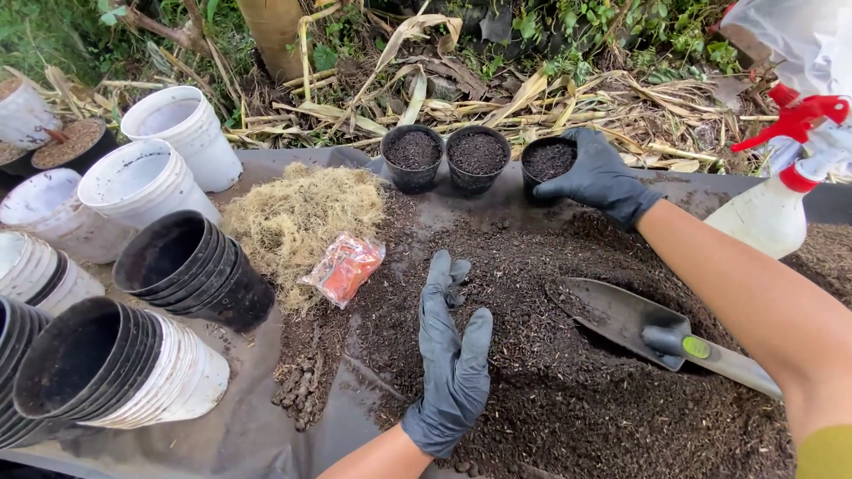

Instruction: Preparing a seed pot by filling it with soil, adding mulch and seeds, and watering it with a spray bottle.

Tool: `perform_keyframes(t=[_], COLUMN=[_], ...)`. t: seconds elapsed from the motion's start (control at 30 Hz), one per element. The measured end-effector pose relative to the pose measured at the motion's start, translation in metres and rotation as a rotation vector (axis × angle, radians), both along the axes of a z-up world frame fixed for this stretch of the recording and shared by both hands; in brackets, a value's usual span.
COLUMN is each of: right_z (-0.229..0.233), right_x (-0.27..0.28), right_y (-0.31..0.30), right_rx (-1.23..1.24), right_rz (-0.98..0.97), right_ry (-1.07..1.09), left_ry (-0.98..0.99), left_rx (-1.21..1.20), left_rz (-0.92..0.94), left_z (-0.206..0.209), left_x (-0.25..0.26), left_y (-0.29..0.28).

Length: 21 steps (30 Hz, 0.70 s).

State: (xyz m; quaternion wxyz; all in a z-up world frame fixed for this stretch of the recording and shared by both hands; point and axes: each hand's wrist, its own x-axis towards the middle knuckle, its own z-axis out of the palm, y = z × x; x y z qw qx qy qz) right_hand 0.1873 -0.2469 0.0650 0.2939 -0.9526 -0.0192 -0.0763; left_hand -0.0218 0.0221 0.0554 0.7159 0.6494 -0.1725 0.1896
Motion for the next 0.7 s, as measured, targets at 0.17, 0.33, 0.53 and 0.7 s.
perform_keyframes(t=[0.17, 0.33, 0.53, 0.7], right_z=[-0.009, -0.003, -0.004, 0.0], right_x=[0.018, 0.012, 0.011, 0.01], right_y=[0.007, 0.014, 0.015, 0.018], right_rx=[0.078, 0.142, 0.211, 0.198], right_rz=[-0.03, -0.027, -0.014, -0.057], right_ry=[-0.018, -0.02, -0.033, 0.022], left_ry=[0.04, 0.055, 0.038, 0.057], left_rx=[-0.048, -0.048, -0.043, -0.015], left_rz=[-0.004, -0.018, -0.015, 0.005], left_z=[0.003, 0.0, -0.001, -0.003], left_x=[-0.002, -0.002, -0.002, 0.0], left_y=[0.001, 0.0, 0.0, 0.0])
